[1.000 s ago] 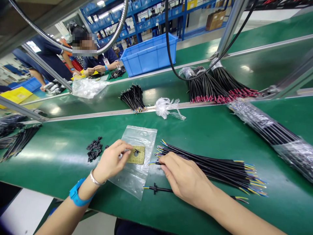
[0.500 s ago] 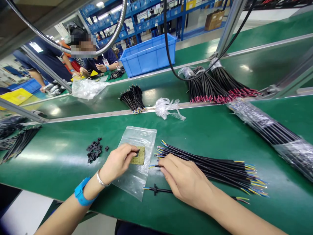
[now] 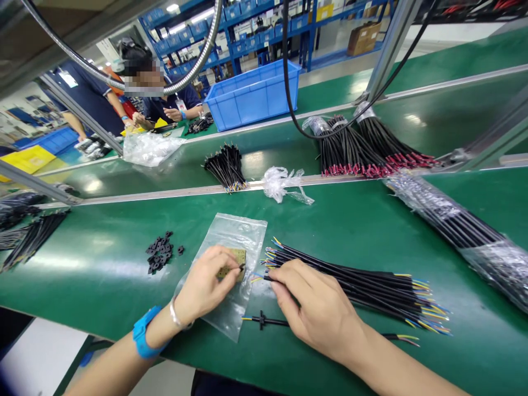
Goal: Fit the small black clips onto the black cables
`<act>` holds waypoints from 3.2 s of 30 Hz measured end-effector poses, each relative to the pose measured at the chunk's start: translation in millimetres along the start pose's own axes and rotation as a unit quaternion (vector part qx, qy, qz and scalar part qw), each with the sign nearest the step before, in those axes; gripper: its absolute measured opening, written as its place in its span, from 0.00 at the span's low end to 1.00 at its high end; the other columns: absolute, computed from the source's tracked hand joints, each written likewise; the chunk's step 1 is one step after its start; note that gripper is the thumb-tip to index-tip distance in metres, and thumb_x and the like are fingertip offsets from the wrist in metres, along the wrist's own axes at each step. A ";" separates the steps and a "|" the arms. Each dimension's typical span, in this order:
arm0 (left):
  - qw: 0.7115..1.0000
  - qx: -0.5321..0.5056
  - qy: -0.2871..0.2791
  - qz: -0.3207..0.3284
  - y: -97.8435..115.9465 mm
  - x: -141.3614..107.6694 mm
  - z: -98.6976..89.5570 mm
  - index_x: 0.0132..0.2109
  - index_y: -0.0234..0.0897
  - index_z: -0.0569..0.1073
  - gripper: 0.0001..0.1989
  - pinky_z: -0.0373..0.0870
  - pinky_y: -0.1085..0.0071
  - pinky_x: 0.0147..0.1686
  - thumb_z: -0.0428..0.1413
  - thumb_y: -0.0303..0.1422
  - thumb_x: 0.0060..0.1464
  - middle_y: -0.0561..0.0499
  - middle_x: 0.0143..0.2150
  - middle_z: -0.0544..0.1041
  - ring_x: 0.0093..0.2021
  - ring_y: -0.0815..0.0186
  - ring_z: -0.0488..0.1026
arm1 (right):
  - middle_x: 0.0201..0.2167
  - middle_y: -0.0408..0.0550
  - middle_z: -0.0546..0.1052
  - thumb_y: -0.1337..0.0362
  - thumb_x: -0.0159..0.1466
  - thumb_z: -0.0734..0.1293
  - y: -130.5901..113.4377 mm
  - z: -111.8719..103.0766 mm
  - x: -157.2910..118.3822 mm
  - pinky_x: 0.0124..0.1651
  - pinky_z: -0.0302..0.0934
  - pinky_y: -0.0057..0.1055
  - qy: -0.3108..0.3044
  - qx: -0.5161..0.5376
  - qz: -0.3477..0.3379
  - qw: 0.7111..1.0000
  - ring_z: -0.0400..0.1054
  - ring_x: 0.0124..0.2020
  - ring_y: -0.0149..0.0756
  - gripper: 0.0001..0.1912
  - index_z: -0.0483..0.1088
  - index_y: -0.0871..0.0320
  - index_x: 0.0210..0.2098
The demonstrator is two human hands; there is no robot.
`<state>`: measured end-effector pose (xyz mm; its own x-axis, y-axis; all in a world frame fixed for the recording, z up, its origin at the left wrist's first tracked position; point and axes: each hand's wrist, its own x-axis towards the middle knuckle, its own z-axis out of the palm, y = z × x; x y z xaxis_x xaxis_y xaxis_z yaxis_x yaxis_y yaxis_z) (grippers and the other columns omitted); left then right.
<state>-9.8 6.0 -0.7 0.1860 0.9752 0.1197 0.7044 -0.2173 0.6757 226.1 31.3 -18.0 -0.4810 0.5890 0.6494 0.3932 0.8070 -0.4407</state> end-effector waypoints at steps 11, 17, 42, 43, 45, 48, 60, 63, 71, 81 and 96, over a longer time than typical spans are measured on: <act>0.732 -0.615 0.105 -0.274 51.0 -28.8 33.8 0.30 0.34 0.69 0.14 0.74 0.73 0.37 0.66 0.35 0.50 0.46 0.41 0.82 0.34 0.68 0.79 | 0.32 0.48 0.76 0.76 0.62 0.65 -17.1 1.8 -5.2 0.33 0.66 0.27 0.035 -0.033 -0.064 0.997 0.69 0.30 0.30 0.08 0.71 0.62 0.40; 0.707 -0.639 0.121 -0.278 52.0 -30.2 31.8 0.29 0.33 0.69 0.15 0.75 0.76 0.37 0.69 0.34 0.47 0.48 0.41 0.81 0.32 0.71 0.78 | 0.30 0.47 0.76 0.76 0.63 0.64 -18.3 -4.9 -1.3 0.32 0.66 0.26 0.022 -0.036 -0.088 0.995 0.70 0.29 0.30 0.09 0.72 0.60 0.41; 0.787 -0.566 0.101 -0.223 38.3 -38.9 32.2 0.28 0.34 0.72 0.15 0.77 0.73 0.37 0.72 0.31 0.41 0.46 0.39 0.83 0.37 0.65 0.81 | 0.29 0.47 0.75 0.74 0.65 0.60 -20.0 -19.6 0.9 0.31 0.63 0.30 -0.065 -0.058 -0.128 0.988 0.68 0.28 0.32 0.11 0.71 0.63 0.44; 0.794 -0.558 0.098 -0.220 38.8 -39.0 31.9 0.28 0.34 0.72 0.15 0.77 0.73 0.38 0.72 0.31 0.41 0.46 0.39 0.83 0.37 0.65 0.81 | 0.29 0.47 0.75 0.75 0.65 0.60 -20.9 -19.8 2.3 0.31 0.63 0.30 -0.056 -0.053 -0.118 0.990 0.68 0.28 0.32 0.10 0.71 0.62 0.43; 0.803 -0.549 0.093 -0.215 39.7 -39.8 31.9 0.28 0.34 0.72 0.15 0.77 0.74 0.38 0.72 0.30 0.41 0.46 0.39 0.83 0.37 0.66 0.81 | 0.29 0.47 0.75 0.75 0.65 0.61 -23.2 -19.5 5.0 0.31 0.63 0.29 -0.038 -0.040 -0.101 0.993 0.69 0.28 0.31 0.09 0.71 0.62 0.41; 0.797 -0.557 0.078 -0.221 40.8 -42.2 34.5 0.31 0.36 0.72 0.15 0.77 0.76 0.37 0.71 0.27 0.41 0.47 0.39 0.84 0.36 0.68 0.80 | 0.29 0.47 0.75 0.75 0.66 0.60 -27.0 -17.3 6.6 0.32 0.64 0.29 -0.037 -0.021 -0.088 0.995 0.71 0.29 0.32 0.09 0.71 0.62 0.40; 0.904 -0.402 0.106 -0.096 38.4 -38.5 37.3 0.33 0.40 0.82 0.13 0.72 0.78 0.27 0.72 0.25 0.36 0.53 0.29 0.77 0.27 0.71 0.75 | 0.29 0.47 0.74 0.76 0.65 0.59 -31.0 -13.9 -6.7 0.35 0.65 0.31 -0.052 0.014 -0.054 0.997 0.70 0.31 0.34 0.09 0.68 0.59 0.34; 0.956 -0.277 0.085 -0.031 36.4 -38.1 30.6 0.34 0.39 0.82 0.11 0.72 0.75 0.29 0.71 0.26 0.40 0.51 0.27 0.79 0.27 0.69 0.75 | 0.27 0.46 0.72 0.76 0.65 0.58 -32.8 -11.0 -10.3 0.32 0.62 0.30 -0.070 0.012 -0.043 0.997 0.69 0.30 0.34 0.11 0.67 0.58 0.33; 0.963 -0.229 0.129 0.060 41.1 -39.7 51.0 0.31 0.33 0.79 0.09 0.71 0.76 0.25 0.69 0.33 0.46 0.48 0.24 0.79 0.23 0.69 0.74 | 0.23 0.40 0.66 0.75 0.66 0.55 -41.1 -8.4 -14.1 0.26 0.53 0.31 -0.106 -0.006 -0.005 0.994 0.62 0.22 0.31 0.13 0.62 0.55 0.30; 0.976 -0.189 0.108 0.015 43.9 -38.0 41.5 0.34 0.32 0.80 0.08 0.72 0.76 0.30 0.69 0.30 0.46 0.47 0.27 0.79 0.27 0.68 0.76 | 0.26 0.42 0.67 0.69 0.70 0.56 -26.9 -18.6 -6.6 0.29 0.53 0.30 -0.222 0.054 0.040 0.973 0.61 0.26 0.31 0.10 0.63 0.57 0.32; 0.977 -0.194 0.066 -0.053 16.7 -46.4 17.0 0.51 0.40 0.77 0.22 0.79 0.70 0.38 0.68 0.33 0.47 0.49 0.39 0.81 0.35 0.65 0.79 | 0.29 0.44 0.68 0.69 0.70 0.55 -15.5 -13.7 -6.7 0.31 0.56 0.30 -0.279 0.045 0.081 0.956 0.63 0.28 0.32 0.09 0.64 0.57 0.36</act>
<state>4.9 -43.6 -7.3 0.0180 0.9939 0.1091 0.3983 -0.1072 0.9110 234.1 14.3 -7.1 -0.7728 0.6174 0.1470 0.4410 0.6889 -0.5753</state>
